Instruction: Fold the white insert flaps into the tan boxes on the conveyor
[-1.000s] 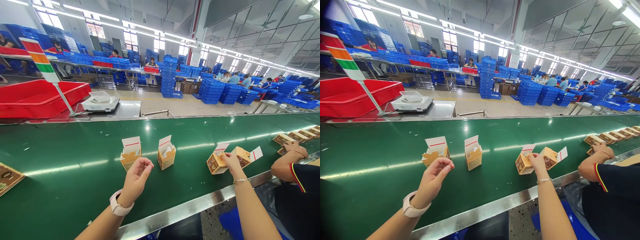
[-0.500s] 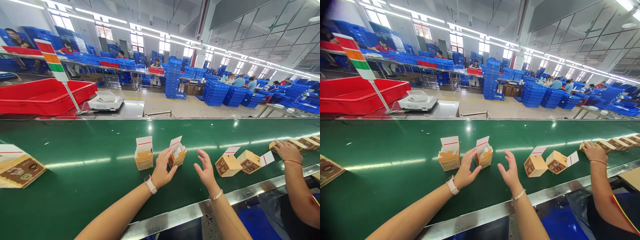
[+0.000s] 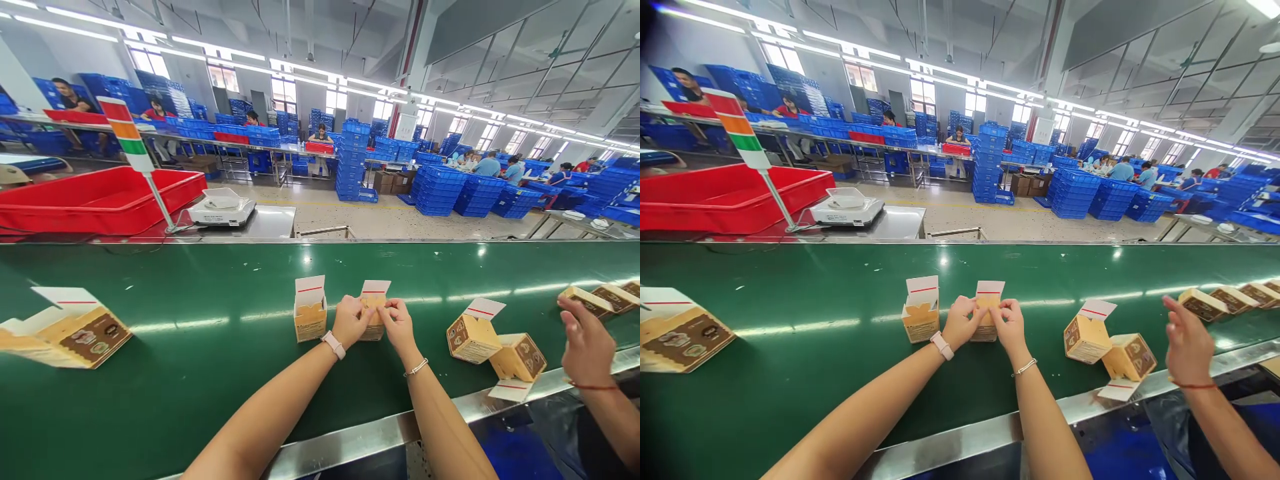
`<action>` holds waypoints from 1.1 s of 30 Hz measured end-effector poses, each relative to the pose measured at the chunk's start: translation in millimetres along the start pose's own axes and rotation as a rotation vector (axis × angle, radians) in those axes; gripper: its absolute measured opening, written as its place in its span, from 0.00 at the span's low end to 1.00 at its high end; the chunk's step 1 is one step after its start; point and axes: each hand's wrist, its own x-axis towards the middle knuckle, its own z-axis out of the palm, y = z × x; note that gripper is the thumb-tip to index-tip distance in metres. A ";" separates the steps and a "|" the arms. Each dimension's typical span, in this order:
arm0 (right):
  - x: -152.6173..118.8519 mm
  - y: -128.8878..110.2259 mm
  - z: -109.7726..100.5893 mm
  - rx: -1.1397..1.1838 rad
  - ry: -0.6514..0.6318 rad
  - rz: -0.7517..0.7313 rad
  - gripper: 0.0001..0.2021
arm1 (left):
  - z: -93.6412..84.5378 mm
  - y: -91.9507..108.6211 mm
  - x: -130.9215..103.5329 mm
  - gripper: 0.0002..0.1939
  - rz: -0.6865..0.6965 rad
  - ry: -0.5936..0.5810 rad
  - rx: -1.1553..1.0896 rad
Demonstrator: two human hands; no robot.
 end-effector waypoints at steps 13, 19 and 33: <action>14.1 30.9 12.8 0.105 0.213 0.444 0.09 | 44.7 -6.1 31.3 0.06 -0.517 -0.097 -0.261; 7.2 31.4 -6.9 0.118 0.363 0.325 0.12 | 50.2 10.6 6.4 0.16 -0.343 -0.028 -0.242; -7.0 -16.8 48.7 0.207 -0.206 -0.023 0.24 | -53.8 -39.6 -39.0 0.20 0.365 0.120 0.490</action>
